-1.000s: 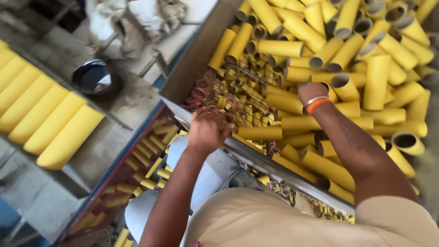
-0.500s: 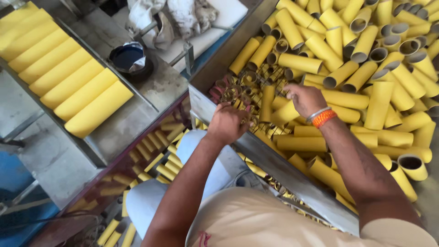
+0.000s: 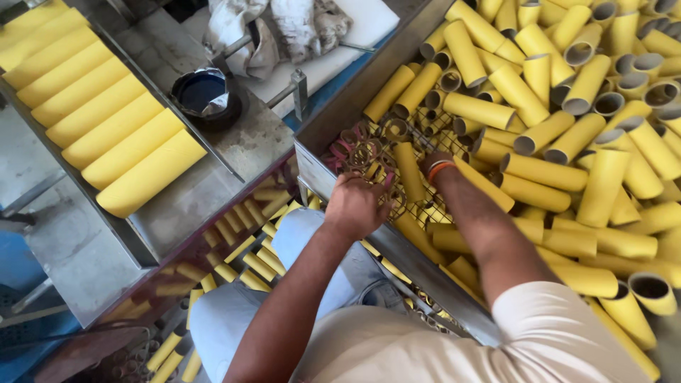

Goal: The person repeatedly picks up yellow cylindrical objects from a pile and places them into a wire basket. The person handles the cylinders one at a time or in small groups, moving them from the floor or a lower surface into the basket.

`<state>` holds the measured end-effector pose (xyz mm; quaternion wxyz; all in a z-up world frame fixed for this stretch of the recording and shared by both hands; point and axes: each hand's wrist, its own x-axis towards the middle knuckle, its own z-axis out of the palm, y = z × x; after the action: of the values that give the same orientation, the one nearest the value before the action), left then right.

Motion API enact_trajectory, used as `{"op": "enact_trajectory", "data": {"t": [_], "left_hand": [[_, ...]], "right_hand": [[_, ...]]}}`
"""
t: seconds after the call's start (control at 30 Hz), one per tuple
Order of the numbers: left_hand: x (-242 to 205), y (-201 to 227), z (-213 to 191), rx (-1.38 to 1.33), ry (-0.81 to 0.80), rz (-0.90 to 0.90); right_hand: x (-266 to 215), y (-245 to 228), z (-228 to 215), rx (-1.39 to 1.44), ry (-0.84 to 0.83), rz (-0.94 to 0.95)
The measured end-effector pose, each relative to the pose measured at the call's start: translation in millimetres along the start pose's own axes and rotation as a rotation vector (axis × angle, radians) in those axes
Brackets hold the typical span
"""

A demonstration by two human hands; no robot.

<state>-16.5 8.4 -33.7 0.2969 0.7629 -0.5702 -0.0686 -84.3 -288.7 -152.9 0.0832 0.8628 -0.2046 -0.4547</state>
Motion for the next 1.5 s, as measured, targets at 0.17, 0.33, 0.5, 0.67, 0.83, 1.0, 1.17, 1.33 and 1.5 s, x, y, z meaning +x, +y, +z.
{"op": "enact_trajectory", "data": {"t": [0.17, 0.33, 0.5, 0.67, 0.83, 1.0, 1.17, 1.33, 1.5], "left_hand": [[12.9, 0.2, -1.4, 0.071, -0.061, -0.074], [16.2, -2.3, -2.0, 0.098, -0.231, -0.143], [14.6, -4.0, -2.6, 0.042, 0.017, -0.003], [-14.3, 5.9, -30.5, -0.138, 0.432, -0.082], [-58.4, -13.9, -95.5, 0.180, 0.713, -0.174], [-87.6, -94.0, -156.1, 0.499, 0.450, -0.494], [-138.8, -152.3, -160.4, 0.603, 0.252, -0.691], [-148.9, -167.0, -155.8, 0.640, 0.168, -0.740], [-124.9, -138.5, -161.3, 0.544, 0.137, -0.679]], "right_hand": [[27.5, -5.3, -7.0, 0.056, -0.002, -0.041], [11.9, 14.3, 5.2, 0.181, 0.030, -0.039], [-68.9, 64.2, -30.9, 0.517, 0.378, -0.119], [-174.5, 78.8, -105.3, 0.959, 1.104, -0.453], [-161.8, -36.2, -195.6, 1.658, 1.048, -1.088], [-125.8, -228.8, -254.4, 1.552, 0.898, -1.143], [-132.6, -298.9, -249.0, 0.933, 1.252, -0.864], [-130.7, -208.6, -218.8, 0.950, 1.286, -0.696], [-82.2, -58.4, -110.4, 1.179, 1.086, -0.408]]}}
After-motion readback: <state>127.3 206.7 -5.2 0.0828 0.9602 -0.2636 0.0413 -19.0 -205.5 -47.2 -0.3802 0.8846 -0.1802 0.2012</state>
